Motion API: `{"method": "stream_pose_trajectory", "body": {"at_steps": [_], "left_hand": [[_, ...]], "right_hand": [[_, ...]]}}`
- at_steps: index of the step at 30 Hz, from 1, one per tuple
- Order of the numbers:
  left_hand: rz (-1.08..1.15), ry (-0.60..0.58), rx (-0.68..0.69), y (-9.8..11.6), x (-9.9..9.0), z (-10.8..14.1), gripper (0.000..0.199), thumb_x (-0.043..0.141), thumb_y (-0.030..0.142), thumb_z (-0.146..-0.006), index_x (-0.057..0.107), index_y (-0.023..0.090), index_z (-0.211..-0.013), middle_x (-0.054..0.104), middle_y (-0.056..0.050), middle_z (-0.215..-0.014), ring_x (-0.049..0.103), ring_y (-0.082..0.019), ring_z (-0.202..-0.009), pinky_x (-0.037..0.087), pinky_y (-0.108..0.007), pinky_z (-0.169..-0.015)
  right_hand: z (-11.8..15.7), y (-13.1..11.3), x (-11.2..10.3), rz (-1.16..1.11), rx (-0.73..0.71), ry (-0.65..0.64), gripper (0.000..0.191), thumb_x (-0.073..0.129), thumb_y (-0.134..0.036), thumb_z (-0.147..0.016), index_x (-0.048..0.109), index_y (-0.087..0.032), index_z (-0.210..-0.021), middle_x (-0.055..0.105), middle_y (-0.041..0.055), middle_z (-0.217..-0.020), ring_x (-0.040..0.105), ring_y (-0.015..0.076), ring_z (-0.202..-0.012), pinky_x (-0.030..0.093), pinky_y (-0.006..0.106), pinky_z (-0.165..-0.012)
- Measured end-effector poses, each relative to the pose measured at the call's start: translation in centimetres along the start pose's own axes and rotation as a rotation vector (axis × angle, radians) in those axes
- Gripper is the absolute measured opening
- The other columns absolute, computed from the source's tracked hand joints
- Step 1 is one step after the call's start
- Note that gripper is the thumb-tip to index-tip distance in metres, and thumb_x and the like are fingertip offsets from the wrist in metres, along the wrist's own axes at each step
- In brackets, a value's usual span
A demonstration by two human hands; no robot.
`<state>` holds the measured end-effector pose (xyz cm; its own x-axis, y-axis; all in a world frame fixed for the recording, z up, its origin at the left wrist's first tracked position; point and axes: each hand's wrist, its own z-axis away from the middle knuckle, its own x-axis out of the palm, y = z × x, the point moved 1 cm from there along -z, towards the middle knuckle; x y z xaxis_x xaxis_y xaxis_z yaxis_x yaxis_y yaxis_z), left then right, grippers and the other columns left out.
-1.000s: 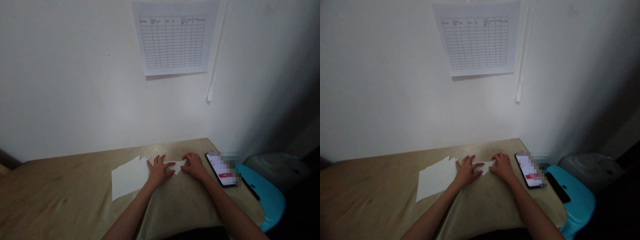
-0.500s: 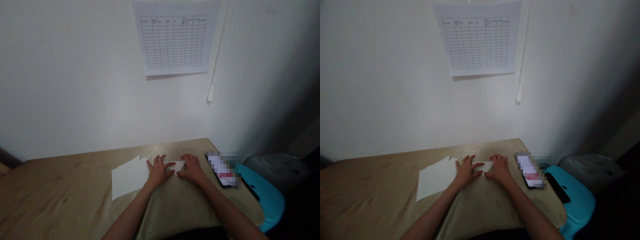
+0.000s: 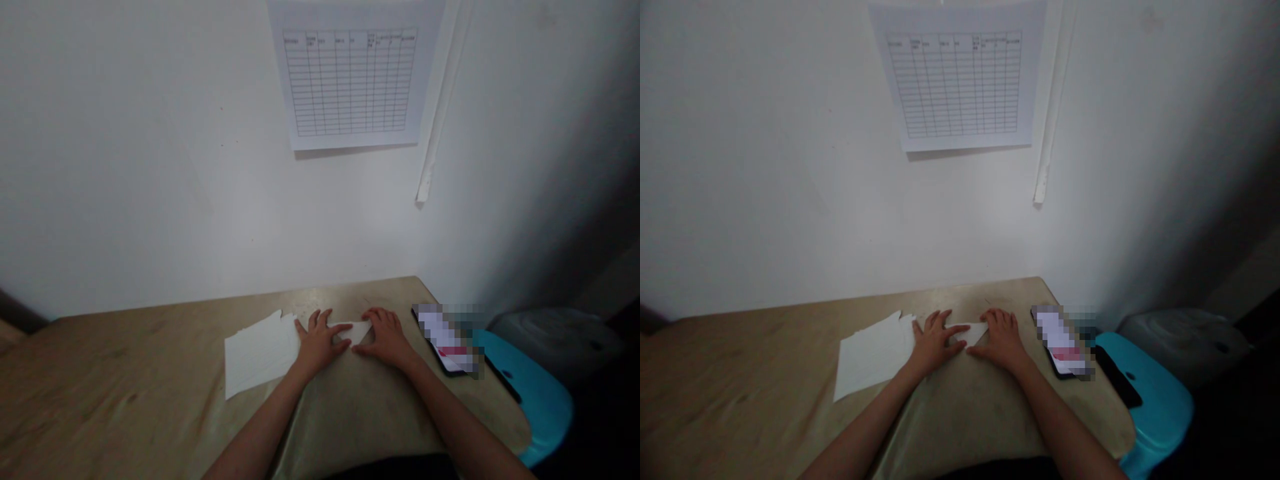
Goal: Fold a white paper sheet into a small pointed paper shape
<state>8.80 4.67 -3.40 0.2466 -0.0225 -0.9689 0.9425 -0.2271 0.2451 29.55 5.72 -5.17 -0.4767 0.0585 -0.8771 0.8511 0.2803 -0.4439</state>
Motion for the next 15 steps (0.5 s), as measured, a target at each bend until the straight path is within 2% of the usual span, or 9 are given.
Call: {"method": "stream_pose_trajectory", "body": {"at_steps": [6, 15], "left_hand": [[0.01, -0.011, -0.003, 0.11, -0.21, 0.16, 0.043, 0.062, 0.06, -0.085, 0.059, 0.056, -0.128, 0.035, -0.001, -0.159, 0.018, -0.039, -0.149, -0.002, -0.078, -0.11], [0.023, 0.01, 0.006, -0.12, 0.09, 0.04, 0.043, 0.062, 0.061, -0.085, 0.059, 0.056, -0.127, 0.036, -0.001, -0.159, 0.02, -0.04, -0.149, 0.0, -0.079, -0.108]], "right_hand": [[-0.15, 0.6, -0.02, -0.047, 0.004, 0.004, 0.07, 0.077, -0.06, -0.067, 0.057, -0.025, -0.124, 0.056, 0.0103, -0.131, 0.045, 0.0316, -0.128, 0.027, 0.046, -0.112], [-0.05, 0.2, -0.45, -0.034, -0.004, -0.002, 0.058, 0.076, -0.045, -0.07, 0.06, -0.024, -0.121, 0.056, 0.0095, -0.131, 0.045, 0.0305, -0.127, 0.026, 0.044, -0.113]]}}
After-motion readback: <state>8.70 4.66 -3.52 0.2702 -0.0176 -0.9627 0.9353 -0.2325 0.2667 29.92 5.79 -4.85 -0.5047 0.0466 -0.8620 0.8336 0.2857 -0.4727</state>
